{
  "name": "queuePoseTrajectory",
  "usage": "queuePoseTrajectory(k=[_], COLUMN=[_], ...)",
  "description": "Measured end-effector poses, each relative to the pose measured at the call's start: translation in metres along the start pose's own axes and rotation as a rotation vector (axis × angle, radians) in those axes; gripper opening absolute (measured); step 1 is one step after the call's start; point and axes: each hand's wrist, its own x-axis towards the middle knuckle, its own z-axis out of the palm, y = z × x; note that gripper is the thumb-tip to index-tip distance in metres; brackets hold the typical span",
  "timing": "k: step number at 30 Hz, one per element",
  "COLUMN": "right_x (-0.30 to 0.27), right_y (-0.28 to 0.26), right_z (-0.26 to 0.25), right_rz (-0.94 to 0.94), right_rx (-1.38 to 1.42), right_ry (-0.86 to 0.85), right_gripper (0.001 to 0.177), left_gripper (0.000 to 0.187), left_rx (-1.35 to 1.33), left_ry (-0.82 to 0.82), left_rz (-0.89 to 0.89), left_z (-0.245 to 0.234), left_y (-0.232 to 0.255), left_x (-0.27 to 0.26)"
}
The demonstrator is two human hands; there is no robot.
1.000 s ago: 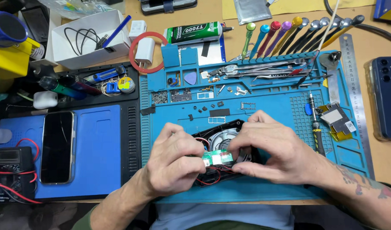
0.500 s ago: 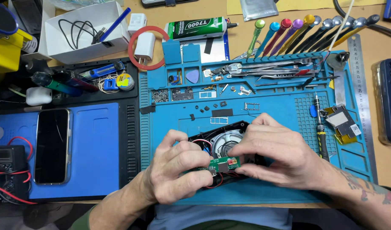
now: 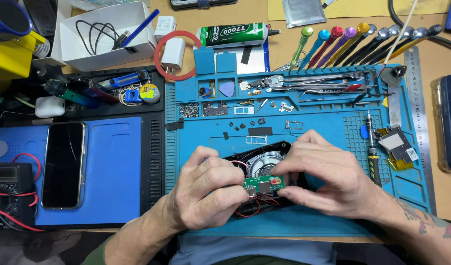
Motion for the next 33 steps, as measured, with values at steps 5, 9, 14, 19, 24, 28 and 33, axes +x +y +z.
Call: queuePoseTrajectory(k=[5,9,14,19,24,28,33], right_x=[-0.001,-0.005,-0.010,-0.011,-0.009,-0.009,-0.003], right_y=[0.002,0.005,0.010,0.012,0.012,0.012,0.004], right_z=[0.000,0.001,0.003,0.005,0.005,0.004,0.001], right_rz=[0.004,0.015,0.014,0.031,0.017,0.027,0.096], right_rx=[0.006,0.005,0.032,0.043,0.044,0.077,0.147], right_ry=[-0.008,0.003,0.018,0.025,0.027,0.025,0.021], right_gripper=[0.028,0.027,0.029,0.030,0.031,0.031,0.030], left_gripper=[0.006,0.009,0.015,0.022,0.015,0.020,0.021], left_rx=[0.012,0.011,0.010,0.011,0.016,0.003,0.084], left_ry=[0.001,-0.001,0.031,0.024,0.011,0.022,0.088], left_rz=[-0.026,-0.015,0.023,0.060,0.078,0.064,0.028], left_z=[0.000,-0.001,-0.001,-0.004,-0.006,-0.004,-0.003], left_y=[0.000,0.000,0.001,0.001,0.001,0.001,0.001], left_x=[0.000,0.001,0.004,0.005,0.004,0.006,0.005])
